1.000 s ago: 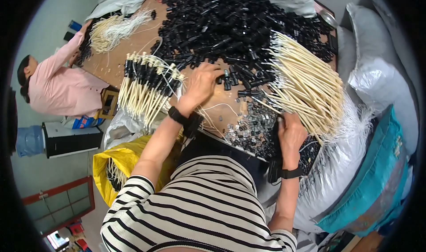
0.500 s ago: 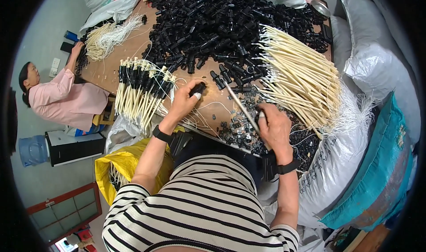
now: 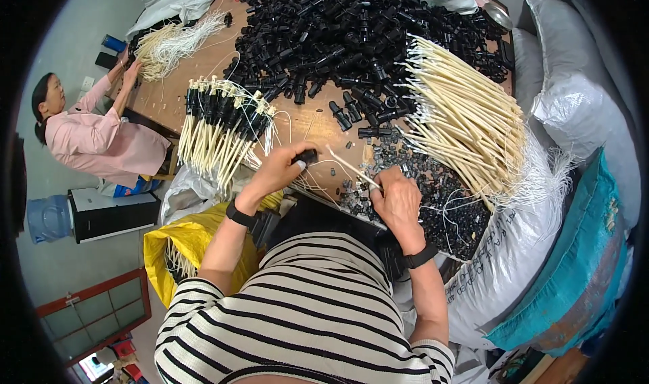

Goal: The person assembles components by hand, picking up a black plastic connector and a white tube, fitting them together, and then threading a white cord through the assembly. The finished pieces are placed onto a growing pile on the table.

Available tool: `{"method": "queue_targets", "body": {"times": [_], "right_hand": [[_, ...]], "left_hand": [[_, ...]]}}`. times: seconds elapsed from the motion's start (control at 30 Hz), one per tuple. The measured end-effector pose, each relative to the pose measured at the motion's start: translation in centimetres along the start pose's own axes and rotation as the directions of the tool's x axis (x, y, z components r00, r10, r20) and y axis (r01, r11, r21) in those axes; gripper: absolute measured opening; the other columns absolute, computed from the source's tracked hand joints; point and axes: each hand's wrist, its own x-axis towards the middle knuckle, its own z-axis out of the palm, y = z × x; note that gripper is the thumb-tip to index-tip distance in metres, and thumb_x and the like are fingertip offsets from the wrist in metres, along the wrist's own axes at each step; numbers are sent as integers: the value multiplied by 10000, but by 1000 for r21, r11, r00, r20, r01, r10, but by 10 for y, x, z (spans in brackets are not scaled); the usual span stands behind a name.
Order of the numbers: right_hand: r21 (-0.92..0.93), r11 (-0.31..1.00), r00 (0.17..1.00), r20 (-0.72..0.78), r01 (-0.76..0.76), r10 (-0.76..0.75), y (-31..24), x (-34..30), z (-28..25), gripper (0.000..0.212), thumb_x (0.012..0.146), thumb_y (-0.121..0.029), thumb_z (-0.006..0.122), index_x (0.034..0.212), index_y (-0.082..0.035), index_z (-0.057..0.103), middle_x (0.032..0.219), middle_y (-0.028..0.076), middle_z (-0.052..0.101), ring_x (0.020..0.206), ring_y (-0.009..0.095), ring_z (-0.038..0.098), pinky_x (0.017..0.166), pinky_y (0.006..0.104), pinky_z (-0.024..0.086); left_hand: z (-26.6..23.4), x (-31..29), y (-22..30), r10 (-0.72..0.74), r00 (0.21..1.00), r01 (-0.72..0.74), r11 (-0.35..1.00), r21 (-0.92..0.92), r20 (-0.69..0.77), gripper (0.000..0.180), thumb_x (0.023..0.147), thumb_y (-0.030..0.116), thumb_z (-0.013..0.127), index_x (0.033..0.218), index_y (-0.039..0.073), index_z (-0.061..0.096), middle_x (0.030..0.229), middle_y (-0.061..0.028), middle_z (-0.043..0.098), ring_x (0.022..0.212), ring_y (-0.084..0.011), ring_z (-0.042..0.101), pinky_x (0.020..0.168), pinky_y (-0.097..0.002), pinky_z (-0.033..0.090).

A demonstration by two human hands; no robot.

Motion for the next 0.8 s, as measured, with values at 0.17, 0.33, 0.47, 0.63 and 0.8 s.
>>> {"method": "queue_targets", "body": {"times": [0.17,0.33,0.47,0.63,0.8], "right_hand": [[297,945,985,-60,-137,162,6,-4,-15,117,870,-116,573,967,-52,583,736,153,619,653,370,605,590,417,465],[314,942,990,-28,-119,135,7,-8,-9,151,865,-73,588,1007,-34,619,670,130,590,573,226,581,569,309,447],[342,932,990,-31,-120,139,9,-14,-10,169,862,-78,593,1022,-44,635,668,126,586,571,243,568,570,316,446],[361,925,992,-6,-115,126,6,-15,-12,235,854,-88,577,1078,-58,640,750,157,624,647,286,604,612,354,466],[539,842,1000,-15,30,-26,-3,-13,-7,258,852,-41,590,1101,-21,657,845,168,649,702,208,627,644,316,477]], "left_hand": [[-19,-14,-9,-29,979,114,899,423,-202,383,748,-62,536,1094,72,633,933,-168,681,862,-359,664,741,-427,527],[8,-7,11,153,984,-146,986,-75,91,365,768,-39,555,1102,93,623,923,-137,682,866,-370,654,764,-401,524],[4,-8,-9,-119,973,168,953,251,-199,323,755,-18,564,1058,65,638,1011,-182,654,963,-372,619,809,-413,502],[-30,-23,-14,-38,967,151,882,446,-253,364,758,-34,548,1102,46,639,990,-156,644,929,-337,615,833,-391,490],[18,-7,21,-80,996,74,980,-183,-26,421,799,-102,522,1177,53,626,1020,-84,671,890,-158,636,832,-255,476]]}}
